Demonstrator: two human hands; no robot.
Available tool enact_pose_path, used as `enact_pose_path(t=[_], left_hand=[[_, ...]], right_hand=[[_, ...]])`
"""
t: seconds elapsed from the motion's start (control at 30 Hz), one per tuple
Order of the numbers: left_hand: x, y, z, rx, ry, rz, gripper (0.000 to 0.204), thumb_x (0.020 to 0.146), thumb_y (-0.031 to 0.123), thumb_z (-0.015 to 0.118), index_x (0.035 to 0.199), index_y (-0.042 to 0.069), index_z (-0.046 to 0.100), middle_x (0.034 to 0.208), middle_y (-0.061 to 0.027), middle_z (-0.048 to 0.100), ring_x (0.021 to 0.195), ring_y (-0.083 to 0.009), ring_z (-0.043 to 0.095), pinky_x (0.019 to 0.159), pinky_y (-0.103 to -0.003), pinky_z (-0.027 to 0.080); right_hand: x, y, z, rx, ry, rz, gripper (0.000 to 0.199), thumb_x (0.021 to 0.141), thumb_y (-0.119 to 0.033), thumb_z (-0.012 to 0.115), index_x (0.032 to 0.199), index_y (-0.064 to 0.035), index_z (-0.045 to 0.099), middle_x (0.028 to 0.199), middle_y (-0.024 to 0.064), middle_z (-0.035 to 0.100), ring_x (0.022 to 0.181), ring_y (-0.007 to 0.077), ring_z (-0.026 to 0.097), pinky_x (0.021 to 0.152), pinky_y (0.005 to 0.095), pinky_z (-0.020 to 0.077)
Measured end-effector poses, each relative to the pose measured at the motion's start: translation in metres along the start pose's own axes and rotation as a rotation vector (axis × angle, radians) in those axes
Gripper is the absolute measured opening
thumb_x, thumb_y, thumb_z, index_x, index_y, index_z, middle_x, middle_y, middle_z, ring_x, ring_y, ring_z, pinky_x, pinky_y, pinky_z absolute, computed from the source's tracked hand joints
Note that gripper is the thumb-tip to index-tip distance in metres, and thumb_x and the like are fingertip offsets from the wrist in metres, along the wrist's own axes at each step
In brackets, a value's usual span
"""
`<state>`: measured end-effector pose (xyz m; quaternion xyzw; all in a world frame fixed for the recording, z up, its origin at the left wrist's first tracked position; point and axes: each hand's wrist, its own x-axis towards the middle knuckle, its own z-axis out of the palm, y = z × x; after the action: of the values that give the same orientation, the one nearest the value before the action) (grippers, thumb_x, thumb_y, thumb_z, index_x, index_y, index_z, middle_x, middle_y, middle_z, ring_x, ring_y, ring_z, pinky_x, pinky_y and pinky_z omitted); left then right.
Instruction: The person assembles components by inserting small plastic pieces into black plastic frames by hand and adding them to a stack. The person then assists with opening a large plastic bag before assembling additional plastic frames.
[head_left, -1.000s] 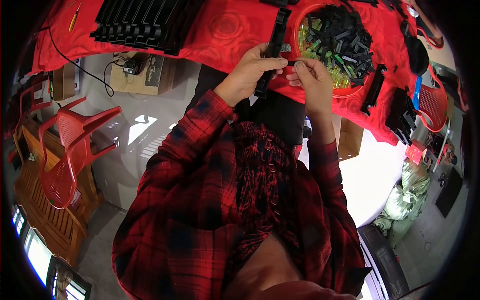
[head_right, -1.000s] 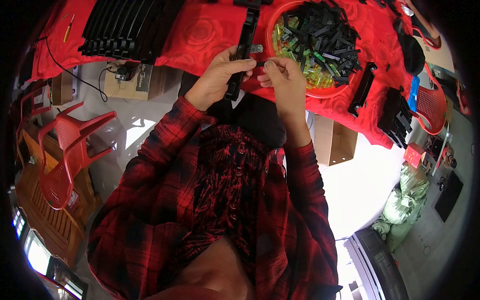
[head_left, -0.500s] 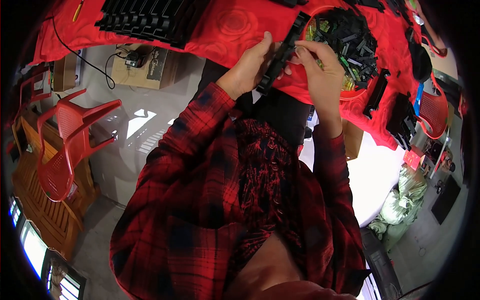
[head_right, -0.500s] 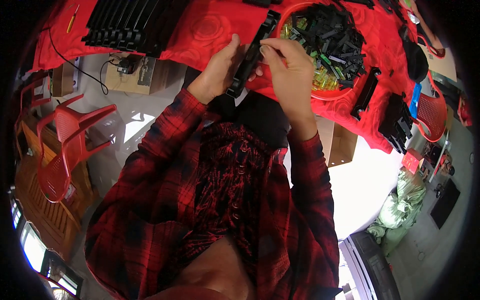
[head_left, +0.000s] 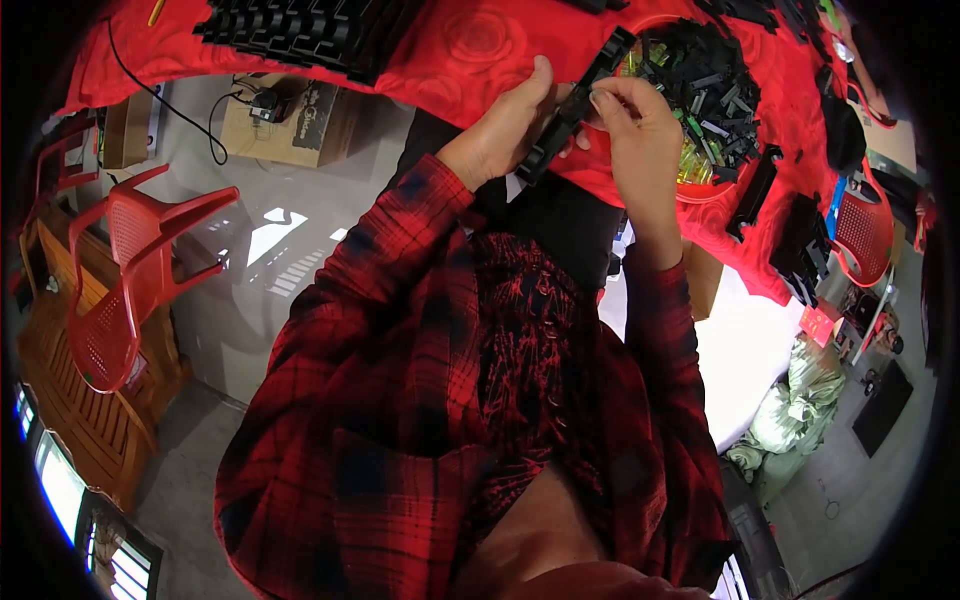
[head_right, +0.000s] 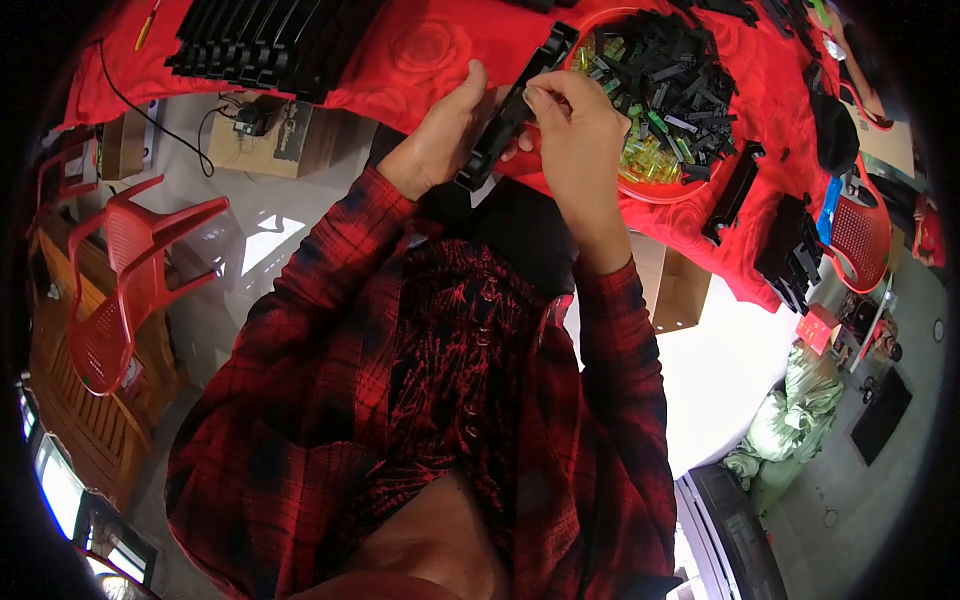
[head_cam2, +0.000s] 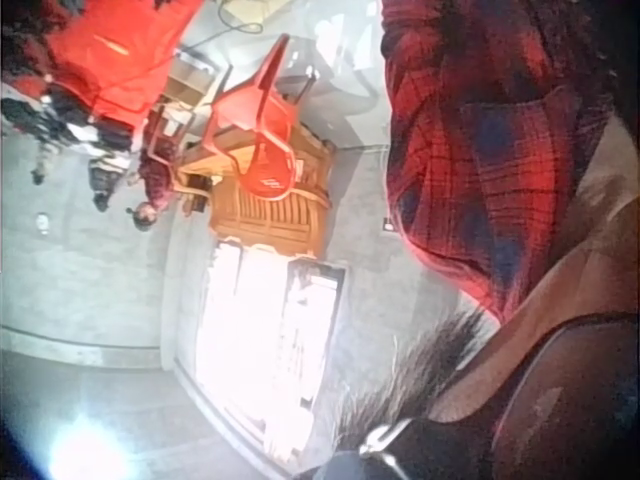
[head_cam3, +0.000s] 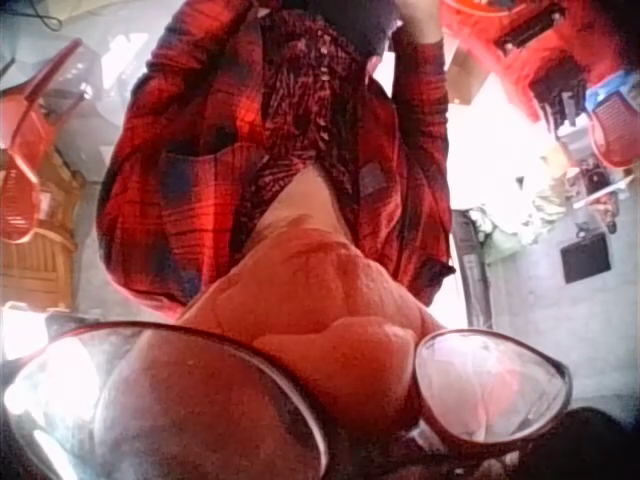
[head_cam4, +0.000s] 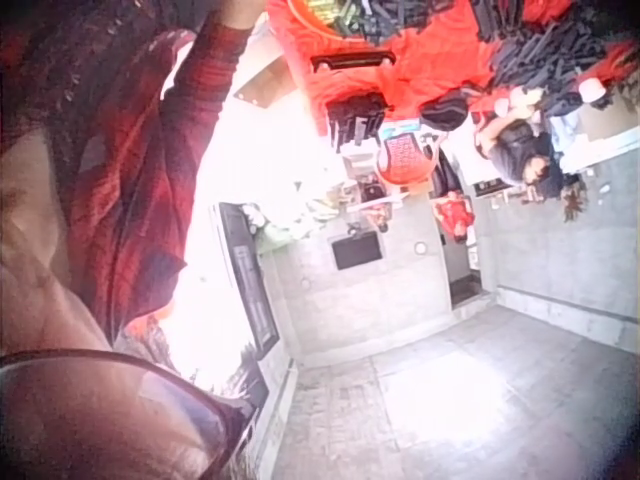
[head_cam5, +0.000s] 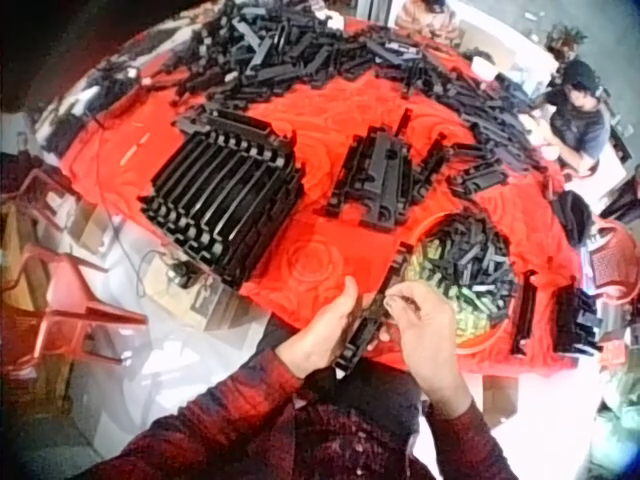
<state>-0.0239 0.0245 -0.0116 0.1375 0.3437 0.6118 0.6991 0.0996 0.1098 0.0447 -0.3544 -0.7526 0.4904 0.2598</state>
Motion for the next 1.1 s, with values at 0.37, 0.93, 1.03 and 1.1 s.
enact_pose_path(t=[0.37,0.93,1.03,1.1], left_hand=[[0.001,-0.002,-0.005,0.036,-0.042,0.008,0.087,0.098,0.071,0.011,0.124,0.002,0.057,0.089,-0.0097,0.067,0.079,-0.0166,0.060,0.071,-0.028,0.046],[0.005,-0.010,-0.011,0.061,-0.045,0.007,0.087,0.097,0.073,0.012,0.118,0.003,0.060,0.083,-0.0060,0.063,0.074,-0.0142,0.058,0.068,-0.026,0.047],[0.004,-0.010,-0.009,-0.015,-0.036,-0.012,0.072,0.101,0.063,0.022,0.115,0.004,0.060,0.084,-0.0051,0.062,0.074,-0.0135,0.059,0.068,-0.026,0.048],[0.001,-0.009,-0.005,-0.053,-0.013,-0.043,0.062,0.104,0.056,0.027,0.115,0.005,0.059,0.085,-0.0047,0.062,0.074,-0.0131,0.059,0.069,-0.026,0.048]], right_hand=[[-0.003,-0.001,0.008,-0.127,0.110,-0.034,0.010,0.087,-0.008,0.072,0.090,0.0014,0.072,0.093,0.0091,0.056,0.053,0.0122,0.060,0.050,0.0253,0.0476],[-0.006,0.008,0.021,-0.652,0.263,-0.279,0.009,0.084,-0.019,0.074,0.085,-0.0103,0.075,0.084,0.0038,0.061,0.072,0.0166,0.059,0.085,0.0349,0.0301],[-0.006,0.012,0.021,-0.715,0.282,-0.290,0.008,0.082,-0.020,0.074,0.084,-0.0119,0.075,0.085,0.0039,0.061,0.080,0.0200,0.058,0.084,0.0367,0.0310],[-0.007,0.013,0.020,-0.735,0.294,-0.295,0.008,0.081,-0.021,0.075,0.083,-0.0130,0.074,0.085,0.0037,0.061,0.085,0.0223,0.058,0.083,0.0378,0.0314]])
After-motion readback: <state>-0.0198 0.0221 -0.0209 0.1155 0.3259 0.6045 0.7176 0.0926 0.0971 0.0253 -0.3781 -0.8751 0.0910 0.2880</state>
